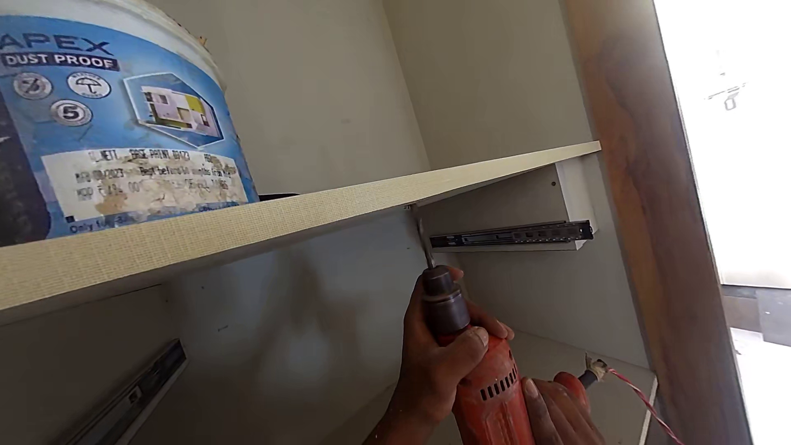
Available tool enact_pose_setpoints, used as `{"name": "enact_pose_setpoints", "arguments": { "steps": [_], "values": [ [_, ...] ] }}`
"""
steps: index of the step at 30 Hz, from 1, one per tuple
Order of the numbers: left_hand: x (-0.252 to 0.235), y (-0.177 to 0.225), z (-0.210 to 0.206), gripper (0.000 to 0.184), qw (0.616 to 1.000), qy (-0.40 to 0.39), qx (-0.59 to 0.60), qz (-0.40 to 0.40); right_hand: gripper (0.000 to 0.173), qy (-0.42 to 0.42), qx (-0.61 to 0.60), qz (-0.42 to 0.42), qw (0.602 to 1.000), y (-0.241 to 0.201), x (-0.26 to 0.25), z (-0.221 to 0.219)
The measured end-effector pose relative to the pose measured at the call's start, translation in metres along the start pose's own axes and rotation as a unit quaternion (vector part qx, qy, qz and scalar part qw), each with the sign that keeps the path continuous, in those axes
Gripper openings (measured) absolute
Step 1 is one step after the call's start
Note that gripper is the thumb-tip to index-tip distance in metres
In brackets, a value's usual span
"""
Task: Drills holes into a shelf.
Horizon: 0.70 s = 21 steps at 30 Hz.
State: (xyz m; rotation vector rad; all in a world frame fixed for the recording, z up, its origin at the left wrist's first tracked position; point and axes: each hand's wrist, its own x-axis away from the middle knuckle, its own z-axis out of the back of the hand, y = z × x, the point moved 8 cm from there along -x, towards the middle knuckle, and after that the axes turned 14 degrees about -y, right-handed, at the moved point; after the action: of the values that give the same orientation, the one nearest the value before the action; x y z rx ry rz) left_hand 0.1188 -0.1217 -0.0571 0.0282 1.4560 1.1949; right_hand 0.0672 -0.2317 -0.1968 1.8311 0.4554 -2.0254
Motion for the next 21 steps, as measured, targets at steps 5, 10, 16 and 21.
{"name": "enact_pose_setpoints", "arguments": {
  "steps": [5,10,16,21],
  "values": [
    [-0.002,-0.002,-0.001,0.059,1.0,0.013,-0.01,0.008,0.053,0.002,0.004,0.011,1.0,0.003,-0.002,0.003],
    [-0.005,-0.005,0.0,0.059,0.999,0.031,-0.032,0.024,0.055,0.011,-0.002,-0.004,1.0,0.009,0.001,-0.002],
    [-0.009,-0.011,0.001,0.059,0.998,0.034,-0.03,0.042,0.06,0.014,-0.003,-0.002,1.0,0.014,0.002,-0.002],
    [-0.006,-0.006,0.003,0.058,0.998,0.045,-0.034,0.033,0.06,-0.001,-0.013,0.002,1.0,0.01,0.001,-0.003]
  ]
}}
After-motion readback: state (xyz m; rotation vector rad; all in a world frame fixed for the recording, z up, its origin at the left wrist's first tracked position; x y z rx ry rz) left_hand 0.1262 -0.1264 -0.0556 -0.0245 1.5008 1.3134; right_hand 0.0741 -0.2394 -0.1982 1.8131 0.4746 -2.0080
